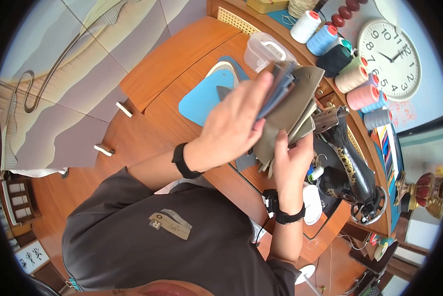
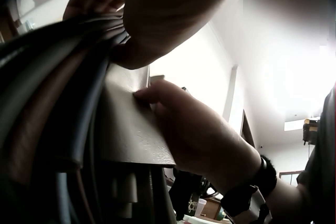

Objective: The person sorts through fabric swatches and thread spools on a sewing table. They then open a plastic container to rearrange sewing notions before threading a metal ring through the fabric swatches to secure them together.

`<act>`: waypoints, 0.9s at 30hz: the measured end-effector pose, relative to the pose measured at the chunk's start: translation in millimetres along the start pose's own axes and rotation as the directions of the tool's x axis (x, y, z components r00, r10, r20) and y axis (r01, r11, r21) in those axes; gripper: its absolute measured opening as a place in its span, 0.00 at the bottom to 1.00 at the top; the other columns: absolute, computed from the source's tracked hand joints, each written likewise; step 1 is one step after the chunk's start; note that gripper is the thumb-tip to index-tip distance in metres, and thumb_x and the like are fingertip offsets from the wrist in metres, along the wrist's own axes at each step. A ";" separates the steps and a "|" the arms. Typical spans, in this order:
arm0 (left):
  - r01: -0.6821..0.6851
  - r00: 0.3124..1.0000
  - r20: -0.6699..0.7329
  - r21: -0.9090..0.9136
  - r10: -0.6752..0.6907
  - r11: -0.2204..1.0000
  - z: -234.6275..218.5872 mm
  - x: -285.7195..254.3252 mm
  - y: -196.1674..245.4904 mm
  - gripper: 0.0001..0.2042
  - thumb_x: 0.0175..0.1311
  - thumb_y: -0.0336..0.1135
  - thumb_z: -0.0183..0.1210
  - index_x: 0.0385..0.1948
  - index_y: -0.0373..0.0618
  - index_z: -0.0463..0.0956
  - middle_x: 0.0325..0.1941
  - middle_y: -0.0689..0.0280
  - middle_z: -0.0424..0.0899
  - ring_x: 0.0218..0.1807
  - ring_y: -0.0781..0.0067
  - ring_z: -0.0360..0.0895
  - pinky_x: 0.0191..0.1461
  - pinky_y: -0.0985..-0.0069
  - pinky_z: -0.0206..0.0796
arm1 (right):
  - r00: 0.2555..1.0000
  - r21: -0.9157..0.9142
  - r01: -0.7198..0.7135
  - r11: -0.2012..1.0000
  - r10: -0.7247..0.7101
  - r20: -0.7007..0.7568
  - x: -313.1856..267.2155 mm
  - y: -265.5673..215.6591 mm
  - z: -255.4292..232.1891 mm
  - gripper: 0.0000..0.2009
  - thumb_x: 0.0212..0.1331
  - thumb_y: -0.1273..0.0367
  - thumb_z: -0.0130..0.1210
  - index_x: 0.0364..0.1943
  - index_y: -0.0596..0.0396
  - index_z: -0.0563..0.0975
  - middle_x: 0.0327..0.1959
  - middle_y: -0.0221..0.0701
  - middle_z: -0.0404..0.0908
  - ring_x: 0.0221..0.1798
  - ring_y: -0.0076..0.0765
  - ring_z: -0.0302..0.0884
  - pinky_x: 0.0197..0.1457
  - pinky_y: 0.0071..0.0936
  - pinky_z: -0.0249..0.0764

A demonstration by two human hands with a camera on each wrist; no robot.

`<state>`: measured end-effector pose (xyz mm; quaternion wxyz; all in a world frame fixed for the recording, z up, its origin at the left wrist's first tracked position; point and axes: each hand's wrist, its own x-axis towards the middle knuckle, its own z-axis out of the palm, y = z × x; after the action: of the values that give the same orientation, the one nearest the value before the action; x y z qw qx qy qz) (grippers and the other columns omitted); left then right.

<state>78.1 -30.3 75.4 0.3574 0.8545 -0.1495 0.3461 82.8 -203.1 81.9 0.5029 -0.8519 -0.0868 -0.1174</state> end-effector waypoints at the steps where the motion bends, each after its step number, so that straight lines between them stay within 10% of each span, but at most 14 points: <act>1: 0.016 0.995 0.093 0.099 -0.025 0.995 -1.7 0.3 6.9 0.49 0.49 0.25 0.70 0.77 0.42 0.52 0.57 0.50 0.71 0.50 0.49 0.77 0.46 0.60 0.76 | 0.998 -0.022 0.060 0.998 -0.059 0.026 -0.2 -0.9 1.5 0.18 0.66 0.74 0.56 0.58 0.64 0.73 0.46 0.44 0.86 0.49 0.38 0.85 0.55 0.34 0.77; 11: 0.022 0.986 0.163 0.005 -0.022 1.000 -9.1 -4.5 5.9 0.51 0.47 0.28 0.73 0.77 0.44 0.52 0.63 0.47 0.65 0.55 0.43 0.73 0.53 0.57 0.73 | 0.997 0.162 -0.062 0.985 0.054 0.050 1.9 8.8 -2.7 0.16 0.68 0.76 0.54 0.58 0.67 0.73 0.49 0.38 0.85 0.51 0.30 0.82 0.57 0.28 0.75; 18: 0.201 0.976 0.097 -0.082 -0.193 0.976 -9.7 -12.7 -38.1 0.52 0.54 0.26 0.67 0.79 0.40 0.40 0.73 0.38 0.59 0.73 0.33 0.60 0.78 0.55 0.56 | 0.996 0.070 -0.089 0.994 0.088 0.019 3.5 11.6 -17.0 0.16 0.67 0.73 0.56 0.57 0.65 0.75 0.46 0.40 0.86 0.49 0.33 0.83 0.57 0.30 0.75; 27: 0.582 0.790 0.227 0.020 -0.570 0.813 -54.7 -25.5 -60.4 0.40 0.67 0.40 0.65 0.76 0.34 0.53 0.70 0.40 0.67 0.69 0.42 0.69 0.74 0.58 0.60 | 0.995 -0.042 -0.008 0.999 0.004 -0.104 1.1 5.5 -29.3 0.16 0.67 0.72 0.54 0.57 0.64 0.75 0.46 0.43 0.87 0.47 0.37 0.85 0.54 0.33 0.77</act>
<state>63.7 51.3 54.5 0.4484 0.8831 0.0701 0.1192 81.9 -231.5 91.3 0.4891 -0.8553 -0.0556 -0.1619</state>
